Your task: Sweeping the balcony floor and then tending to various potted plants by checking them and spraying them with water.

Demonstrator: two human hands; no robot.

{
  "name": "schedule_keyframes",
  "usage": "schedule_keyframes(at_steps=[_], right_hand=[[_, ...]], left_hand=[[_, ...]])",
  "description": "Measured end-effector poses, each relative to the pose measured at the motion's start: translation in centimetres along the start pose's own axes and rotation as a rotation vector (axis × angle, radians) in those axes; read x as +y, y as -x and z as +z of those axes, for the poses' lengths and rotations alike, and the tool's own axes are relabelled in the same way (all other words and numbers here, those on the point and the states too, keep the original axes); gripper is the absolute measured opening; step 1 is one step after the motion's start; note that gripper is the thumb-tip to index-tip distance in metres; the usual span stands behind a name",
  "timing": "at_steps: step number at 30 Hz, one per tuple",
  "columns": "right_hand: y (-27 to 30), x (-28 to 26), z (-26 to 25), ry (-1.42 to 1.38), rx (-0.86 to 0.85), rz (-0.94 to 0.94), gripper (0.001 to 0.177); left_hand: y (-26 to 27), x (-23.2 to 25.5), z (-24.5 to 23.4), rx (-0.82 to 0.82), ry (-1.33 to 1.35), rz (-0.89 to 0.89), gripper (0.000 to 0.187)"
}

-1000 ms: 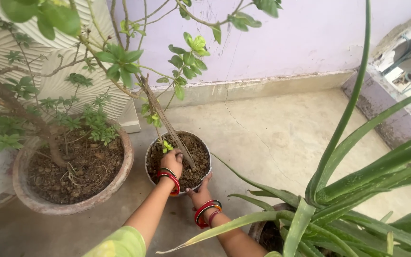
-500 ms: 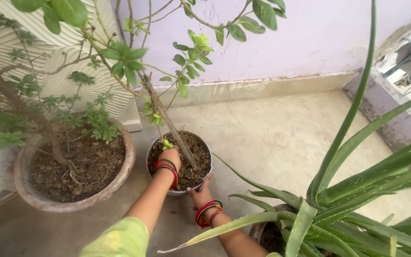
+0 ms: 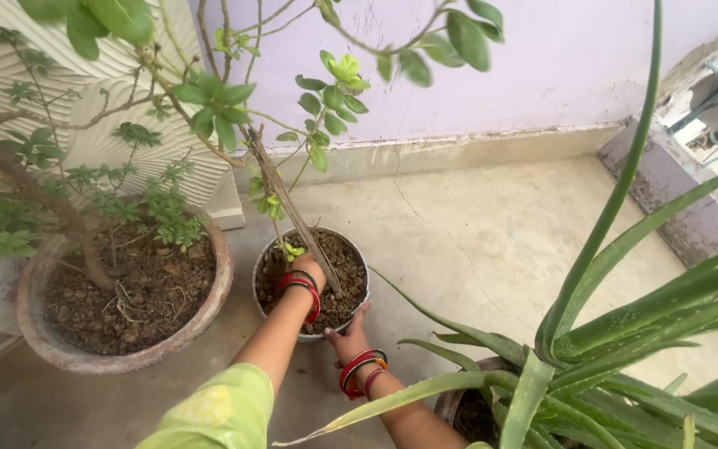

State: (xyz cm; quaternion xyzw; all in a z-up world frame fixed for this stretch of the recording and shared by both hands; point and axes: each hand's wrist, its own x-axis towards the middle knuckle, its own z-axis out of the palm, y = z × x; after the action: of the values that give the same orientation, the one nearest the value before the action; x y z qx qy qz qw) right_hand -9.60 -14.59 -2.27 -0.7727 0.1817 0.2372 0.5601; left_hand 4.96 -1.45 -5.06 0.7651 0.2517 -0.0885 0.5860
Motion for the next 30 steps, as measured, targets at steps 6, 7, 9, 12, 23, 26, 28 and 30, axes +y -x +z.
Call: schedule_keyframes(at_steps=[6, 7, 9, 12, 23, 26, 28, 30], right_hand=[[0.2, -0.3, 0.0, 0.019, 0.015, 0.026, 0.121], [0.0, 0.2, 0.3, 0.019, 0.015, 0.027, 0.121], [-0.9, 0.9, 0.2, 0.005, 0.002, 0.004, 0.120], [0.3, -0.6, -0.1, 0.016, 0.012, 0.026, 0.119], [-1.3, 0.7, 0.2, -0.011, -0.006, -0.001, 0.121], [-0.7, 0.5, 0.2, -0.007, 0.008, 0.028, 0.120], [-0.5, 0.2, 0.1, -0.008, 0.012, 0.023, 0.120], [-0.2, 0.0, 0.1, -0.009, 0.009, 0.036, 0.119]], left_hand=[[-0.8, -1.1, -0.8, -0.193, -0.494, 0.320, 0.042], [-0.7, -1.0, -1.2, -0.193, -0.495, 0.318, 0.042], [-0.6, -0.4, -1.5, -0.213, -0.942, 0.375, 0.025], [3.2, 1.7, -2.9, 0.038, -0.846, 0.402, 0.029], [7.8, -0.3, -4.3, -0.152, -0.856, 0.494, 0.028], [14.0, 0.8, -7.4, -0.044, -0.736, 0.452, 0.036], [15.2, 0.9, -9.6, -0.025, -0.626, 0.360, 0.042], [13.6, -0.7, -11.7, 0.107, -0.822, 0.311, 0.041]])
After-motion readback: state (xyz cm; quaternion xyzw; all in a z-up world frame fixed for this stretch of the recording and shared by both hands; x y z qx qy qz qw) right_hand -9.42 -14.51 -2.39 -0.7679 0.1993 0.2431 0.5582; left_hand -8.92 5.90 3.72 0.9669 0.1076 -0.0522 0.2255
